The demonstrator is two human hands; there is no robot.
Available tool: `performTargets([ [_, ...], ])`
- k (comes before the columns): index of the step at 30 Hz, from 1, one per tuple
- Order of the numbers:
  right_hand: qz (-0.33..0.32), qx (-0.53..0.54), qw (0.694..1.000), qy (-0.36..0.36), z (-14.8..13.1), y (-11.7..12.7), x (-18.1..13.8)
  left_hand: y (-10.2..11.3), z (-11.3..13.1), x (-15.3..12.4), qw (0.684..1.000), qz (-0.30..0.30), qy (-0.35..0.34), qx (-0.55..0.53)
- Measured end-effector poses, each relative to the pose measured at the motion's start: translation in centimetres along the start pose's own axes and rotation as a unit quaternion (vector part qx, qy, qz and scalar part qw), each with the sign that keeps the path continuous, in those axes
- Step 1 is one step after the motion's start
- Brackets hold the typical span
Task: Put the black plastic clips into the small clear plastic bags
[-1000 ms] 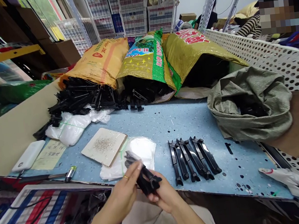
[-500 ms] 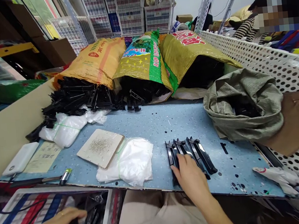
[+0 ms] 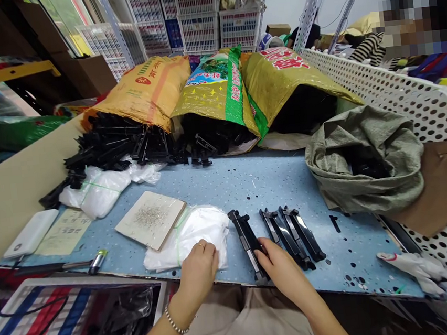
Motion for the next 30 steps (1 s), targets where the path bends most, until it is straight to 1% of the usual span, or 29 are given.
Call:
performTargets([
  [1,-0.024,0.107,0.994,-0.014,-0.3,0.0,-0.3,0.1,-0.5,0.6,0.999,-0.013,0.024,-0.043],
  [2,-0.053,0.212,0.975,-0.032,-0.7,-0.2,-0.7,0.3,-1.0,1.1,0.996,-0.025,0.043,-0.078],
  [4,-0.115,0.389,0.911,-0.071,-2.0,-1.0,-1.5,0.8,-2.2,1.8,0.989,-0.046,0.067,-0.127],
  [5,-0.142,0.451,0.877,-0.087,-2.7,-1.6,-1.7,1.0,-2.6,2.0,0.983,-0.055,0.079,-0.154],
  [6,-0.163,0.495,0.848,-0.101,-3.4,-2.3,-1.8,1.2,-2.9,2.1,0.977,-0.062,0.091,-0.183],
  [7,-0.181,0.524,0.825,-0.11,-4.1,-3.1,-1.7,1.2,-3.0,2.1,0.97,-0.066,0.1,-0.209],
  [9,-0.201,0.555,0.798,-0.118,-5.2,-4.7,-1.1,1.0,-3.0,2.1,0.958,-0.07,0.111,-0.255],
  [12,-0.202,0.571,0.787,-0.118,-5.9,-6.6,0.5,0.7,-3.2,2.0,0.942,-0.064,0.12,-0.306],
  [14,-0.189,0.573,0.787,-0.129,-5.9,-7.1,1.4,0.8,-3.6,2.1,0.933,-0.052,0.127,-0.332],
  [17,-0.182,0.572,0.786,-0.149,-5.5,-6.9,1.8,1.1,-4.3,2.3,0.925,-0.021,0.135,-0.356],
  [20,-0.209,0.569,0.782,-0.146,-5.4,-6.5,1.3,1.0,-4.4,2.2,0.923,0.005,0.13,-0.363],
  [23,-0.22,0.565,0.784,-0.132,-5.9,-6.8,1.1,0.5,-3.9,2.1,0.927,0.009,0.117,-0.357],
  [25,-0.218,0.562,0.788,-0.12,-6.2,-7.1,1.4,0.6,-3.5,2.1,0.93,0.003,0.104,-0.354],
  [28,-0.219,0.559,0.792,-0.111,-6.2,-7.3,2.1,2.2,-3.4,1.8,0.931,0.005,0.085,-0.355],
  [29,-0.217,0.56,0.792,-0.111,-6.1,-7.2,2.3,3.0,-3.5,1.6,0.934,0.016,0.078,-0.349],
  [30,-0.211,0.562,0.792,-0.112,-5.9,-7.0,2.5,3.9,-3.6,1.4,0.944,0.031,0.063,-0.322],
])
Point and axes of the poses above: each hand's wrist, its own x-axis towards the middle knuckle, its own y-axis out of the back of the hand, z = x × y, the point moved 2 cm from there along x, towards the middle knuckle, and after that the axes turned 1 degree about y, right-handed, at the moved point
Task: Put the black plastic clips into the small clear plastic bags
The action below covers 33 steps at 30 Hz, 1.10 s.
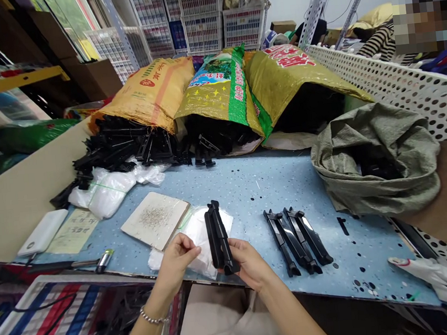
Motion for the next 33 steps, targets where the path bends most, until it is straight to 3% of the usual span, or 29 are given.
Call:
performTargets([
  [2,0.019,0.004,1.0,0.009,-0.4,0.7,-0.1,1.4,0.7,-0.5,0.99,0.019,-0.066,0.121],
  [4,0.042,0.003,0.999,0.018,-0.6,1.2,-0.6,2.0,1.1,-1.0,0.951,0.018,-0.14,0.276],
  [6,0.06,0.01,0.998,0.026,-0.6,1.5,-1.8,1.6,1.0,-1.3,0.915,0.003,-0.181,0.36],
  [9,0.039,0.056,0.998,-0.009,0.5,1.5,-4.4,0.5,0.7,-1.2,0.917,-0.011,-0.172,0.359],
  [12,-0.028,0.141,0.983,-0.118,2.6,1.2,-6.5,-0.1,0.8,-1.2,0.932,-0.022,-0.149,0.33],
  [16,-0.06,0.226,0.953,-0.193,4.4,1.5,-5.9,-0.5,1.4,-2.6,0.907,-0.081,-0.21,0.356],
  [19,-0.025,0.183,0.974,-0.13,4.2,1.5,-3.4,-1.8,1.8,-5.0,0.874,-0.181,-0.268,0.362],
  [21,0.033,0.078,0.996,-0.032,3.6,1.0,-2.2,-2.9,2.0,-6.4,0.866,-0.236,-0.274,0.346],
  [23,0.083,-0.075,0.991,0.072,2.8,-0.1,-2.3,-3.5,2.6,-7.2,0.879,-0.247,-0.247,0.325],
  [24,0.079,-0.151,0.98,0.104,2.4,-0.8,-2.7,-3.4,3.1,-7.5,0.89,-0.241,-0.228,0.314],
  [26,0.009,-0.264,0.958,0.11,1.6,-2.0,-4.1,-2.0,4.3,-8.1,0.909,-0.22,-0.19,0.299],
  [28,-0.05,-0.343,0.934,0.084,0.5,-1.7,-5.8,0.9,5.7,-8.9,0.921,-0.19,-0.146,0.307],
  [30,0.02,-0.453,0.885,0.106,-1.4,0.7,-7.0,5.1,6.5,-9.8,0.924,-0.158,-0.074,0.341],
  [31,0.11,-0.525,0.832,0.14,-2.6,2.5,-7.4,7.3,6.5,-10.1,0.917,-0.166,-0.032,0.36],
  [33,0.286,-0.667,0.666,0.173,-4.7,6.2,-8.1,11.6,5.6,-10.3,0.899,-0.141,0.051,0.411],
])
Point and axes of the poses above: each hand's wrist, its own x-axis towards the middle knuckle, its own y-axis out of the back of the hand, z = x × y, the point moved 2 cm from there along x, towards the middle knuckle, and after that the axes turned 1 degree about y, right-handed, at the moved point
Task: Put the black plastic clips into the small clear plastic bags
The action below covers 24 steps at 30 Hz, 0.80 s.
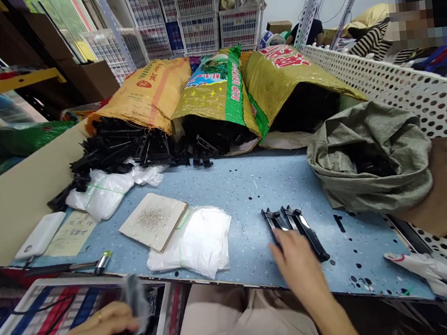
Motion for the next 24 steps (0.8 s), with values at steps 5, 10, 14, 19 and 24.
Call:
performTargets([
  [5,0.025,-0.281,0.959,0.006,4.6,0.5,1.3,-0.5,-4.9,2.5,0.971,0.025,0.156,0.182],
  [10,-0.03,-0.236,0.971,-0.013,3.7,-0.7,1.1,-6.8,3.2,8.0,0.994,0.091,-0.034,0.056],
  [14,-0.031,-0.083,0.996,-0.03,3.8,-1.4,1.5,-11.0,9.1,11.9,0.978,0.179,-0.079,0.066],
  [19,-0.119,0.327,0.933,-0.092,2.7,-2.1,0.7,-10.5,7.9,14.6,0.988,0.131,-0.054,-0.063],
  [24,-0.183,0.594,0.767,-0.156,-1.9,-3.5,0.4,-8.4,5.8,15.8,0.98,0.091,-0.03,-0.175],
])
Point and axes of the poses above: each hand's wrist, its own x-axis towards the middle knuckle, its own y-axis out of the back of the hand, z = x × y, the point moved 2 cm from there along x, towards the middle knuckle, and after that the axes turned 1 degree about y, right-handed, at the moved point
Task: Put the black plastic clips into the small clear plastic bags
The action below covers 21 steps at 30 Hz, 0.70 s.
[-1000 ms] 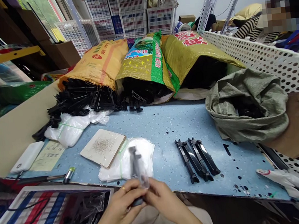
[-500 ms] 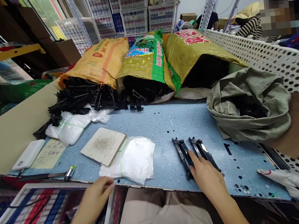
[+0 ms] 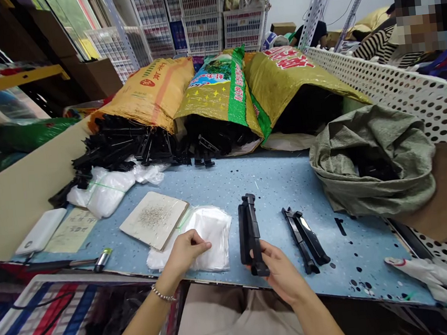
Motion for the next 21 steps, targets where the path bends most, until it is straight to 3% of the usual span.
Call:
performTargets([
  [6,-0.079,0.112,0.99,-0.035,-0.5,-4.2,2.4,-0.3,0.0,0.1,0.998,0.007,0.024,-0.066],
  [9,-0.112,0.123,0.985,-0.037,-0.2,-5.5,3.5,-0.8,-0.1,0.0,0.996,0.035,0.035,-0.069],
  [12,-0.102,0.101,0.989,-0.047,0.7,-5.9,4.5,-0.7,0.0,-0.1,0.995,0.036,0.029,-0.084],
  [16,-0.063,0.098,0.991,-0.059,2.1,-5.3,5.5,1.8,0.1,-0.8,0.992,0.038,0.015,-0.121],
  [18,-0.055,0.11,0.99,-0.067,2.3,-5.0,5.7,3.5,0.2,-1.3,0.991,0.071,-0.012,-0.111],
  [21,-0.048,0.126,0.988,-0.07,2.0,-4.7,5.3,5.1,0.6,-2.2,0.983,0.124,-0.119,0.059],
])
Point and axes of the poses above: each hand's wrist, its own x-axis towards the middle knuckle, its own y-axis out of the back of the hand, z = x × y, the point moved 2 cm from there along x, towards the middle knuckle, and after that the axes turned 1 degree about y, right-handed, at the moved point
